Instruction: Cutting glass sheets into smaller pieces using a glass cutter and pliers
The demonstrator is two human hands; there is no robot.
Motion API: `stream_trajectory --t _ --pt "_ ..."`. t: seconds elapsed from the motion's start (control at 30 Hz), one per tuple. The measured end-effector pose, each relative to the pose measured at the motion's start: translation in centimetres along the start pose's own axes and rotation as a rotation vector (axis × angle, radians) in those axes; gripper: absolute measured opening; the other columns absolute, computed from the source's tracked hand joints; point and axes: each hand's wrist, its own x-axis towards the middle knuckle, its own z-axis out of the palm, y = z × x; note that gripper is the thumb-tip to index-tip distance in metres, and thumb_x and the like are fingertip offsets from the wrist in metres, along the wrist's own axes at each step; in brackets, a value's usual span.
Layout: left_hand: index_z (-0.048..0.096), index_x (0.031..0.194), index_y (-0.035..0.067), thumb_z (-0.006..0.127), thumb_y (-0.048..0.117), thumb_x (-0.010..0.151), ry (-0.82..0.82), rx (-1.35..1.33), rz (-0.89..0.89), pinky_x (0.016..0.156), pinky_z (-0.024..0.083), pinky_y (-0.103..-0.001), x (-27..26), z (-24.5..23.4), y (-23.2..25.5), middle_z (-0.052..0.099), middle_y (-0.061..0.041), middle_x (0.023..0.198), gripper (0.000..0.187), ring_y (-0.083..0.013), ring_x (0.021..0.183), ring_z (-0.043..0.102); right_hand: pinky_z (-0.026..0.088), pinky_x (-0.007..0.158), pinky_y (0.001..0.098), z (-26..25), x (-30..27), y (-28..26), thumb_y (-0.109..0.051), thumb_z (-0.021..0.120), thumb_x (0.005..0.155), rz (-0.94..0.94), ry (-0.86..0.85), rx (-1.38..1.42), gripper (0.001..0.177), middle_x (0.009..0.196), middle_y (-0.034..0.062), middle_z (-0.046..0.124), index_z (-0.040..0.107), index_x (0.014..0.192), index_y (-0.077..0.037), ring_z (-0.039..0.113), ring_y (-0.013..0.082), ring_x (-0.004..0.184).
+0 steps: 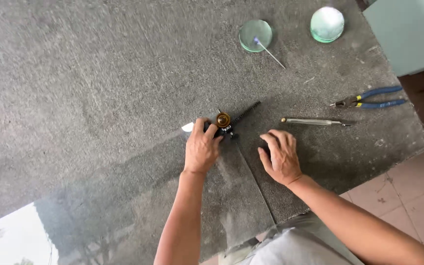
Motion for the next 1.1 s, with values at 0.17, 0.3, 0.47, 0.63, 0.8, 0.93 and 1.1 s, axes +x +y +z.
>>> stream_trajectory --t 0.17,0.3,0.47,0.63,0.8,0.93,1.1 --pt "0.061 0.105 0.013 0.071 0.022 0.09 0.013 -0.107 -0.102 0.098 0.054 -0.043 -1.7 0.8 0.3 0.054 -0.013 0.125 0.021 -0.0373 0.117 0.06 0.05 0.088 0.0456 -1.9 4.0 -0.7 -0.013 0.066 0.092 0.045 0.06 0.249 0.039 0.12 0.0114 0.056 0.058 0.13 -0.012 0.062 0.0345 0.102" --pt "0.053 0.133 0.015 0.079 0.028 0.085 0.143 -0.091 -0.161 0.112 0.045 -0.051 -2.7 -1.5 2.6 0.048 -0.022 0.142 0.056 -0.0409 0.132 0.053 0.053 0.08 0.0424 -2.2 10.7 3.1 0.002 0.065 0.093 0.041 0.162 0.265 0.024 0.101 0.011 0.058 0.063 0.116 -0.005 0.065 0.0317 0.087" --pt "0.043 0.151 0.012 0.084 0.048 0.077 0.411 0.157 -0.407 0.122 0.027 -0.055 -10.1 -1.5 0.8 0.04 -0.025 0.153 0.092 -0.0411 0.144 0.041 0.05 0.081 0.049 0.1 17.2 9.3 0.01 0.076 0.085 -0.034 0.218 0.172 0.028 0.093 0.013 0.055 0.062 0.108 0.0 0.061 0.0395 0.086" --pt "0.038 0.158 0.014 0.049 0.051 0.106 0.569 0.285 -0.841 0.124 0.018 -0.066 -13.8 -2.6 -1.0 0.022 -0.023 0.166 0.065 -0.046 0.156 0.018 0.04 0.07 0.0568 2.9 18.5 15.7 0.006 0.072 0.1 0.055 -0.149 0.062 0.019 0.1 0.0194 0.053 0.059 0.092 -0.006 0.054 0.0454 0.09" --pt "0.044 0.154 0.011 0.047 0.053 0.104 0.565 0.395 -1.011 0.125 0.017 -0.059 -12.7 -2.6 -1.6 0.03 -0.025 0.163 0.065 -0.0419 0.155 0.022 0.044 0.076 0.048 -1.9 19.2 9.3 0.003 0.06 0.101 -0.252 -0.344 0.127 0.008 0.096 0.0122 0.061 0.062 0.098 -0.004 0.059 0.0356 0.083" --pt "0.046 0.153 0.011 0.048 0.055 0.103 0.544 0.405 -1.031 0.126 0.018 -0.058 -12.4 -2.7 -1.5 0.03 -0.023 0.163 0.067 -0.0405 0.154 0.026 0.05 0.075 0.0423 -1.7 19.1 6.0 -0.002 0.054 0.097 -0.418 -0.749 0.149 0.015 0.102 0.0058 0.067 0.065 0.102 -0.012 0.064 0.0287 0.083" --pt "0.045 0.155 0.012 0.049 0.054 0.103 0.507 0.386 -1.063 0.126 0.017 -0.057 -12.3 -3.1 -1.4 0.028 -0.022 0.165 0.067 -0.0389 0.156 0.024 0.05 0.064 0.046 -0.4 19.7 5.9 0.001 0.054 0.093 -0.498 -0.846 0.061 0.02 0.093 0.0045 0.068 0.065 0.103 -0.013 0.064 0.0312 0.074"
